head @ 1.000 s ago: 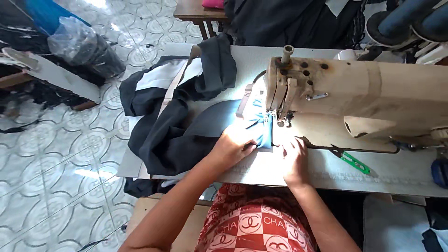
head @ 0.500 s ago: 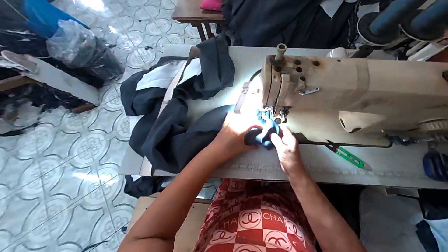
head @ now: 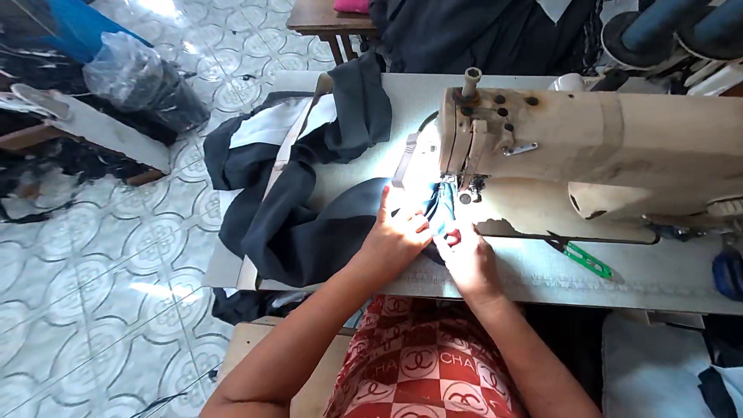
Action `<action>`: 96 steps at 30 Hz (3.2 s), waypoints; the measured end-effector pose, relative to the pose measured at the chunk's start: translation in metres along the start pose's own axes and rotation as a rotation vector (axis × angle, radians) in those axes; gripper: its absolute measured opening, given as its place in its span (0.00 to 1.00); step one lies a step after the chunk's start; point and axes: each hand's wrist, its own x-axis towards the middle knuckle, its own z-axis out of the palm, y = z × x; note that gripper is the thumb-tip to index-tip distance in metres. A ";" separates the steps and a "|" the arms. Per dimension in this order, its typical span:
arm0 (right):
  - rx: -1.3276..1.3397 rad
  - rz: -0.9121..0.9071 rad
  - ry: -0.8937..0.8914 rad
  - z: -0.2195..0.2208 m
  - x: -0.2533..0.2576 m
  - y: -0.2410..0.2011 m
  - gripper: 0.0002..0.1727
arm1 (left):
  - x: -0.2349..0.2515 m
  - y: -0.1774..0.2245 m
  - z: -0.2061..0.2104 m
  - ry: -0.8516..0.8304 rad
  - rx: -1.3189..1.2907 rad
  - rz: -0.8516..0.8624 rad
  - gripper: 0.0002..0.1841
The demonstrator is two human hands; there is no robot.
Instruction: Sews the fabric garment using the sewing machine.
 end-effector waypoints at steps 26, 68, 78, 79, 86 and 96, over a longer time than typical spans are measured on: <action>-0.364 -0.043 -0.309 -0.016 0.009 -0.010 0.19 | 0.010 -0.015 0.000 -0.115 -0.124 0.046 0.17; 0.943 0.153 -0.057 0.003 0.023 0.035 0.11 | -0.056 -0.097 -0.109 -0.310 -0.586 -0.662 0.17; 0.175 0.041 0.085 -0.028 -0.026 0.014 0.19 | -0.052 -0.107 -0.108 -0.286 -0.482 -0.636 0.19; 0.080 -0.040 0.136 -0.028 -0.018 0.010 0.16 | -0.051 -0.106 -0.109 -0.295 -0.452 -0.633 0.19; -0.076 0.078 -0.153 -0.004 0.008 -0.005 0.20 | -0.042 -0.037 -0.097 -0.016 -0.037 -0.319 0.34; -0.017 0.025 -0.115 -0.022 0.013 0.003 0.11 | -0.015 0.010 0.010 -0.049 -0.106 -0.110 0.14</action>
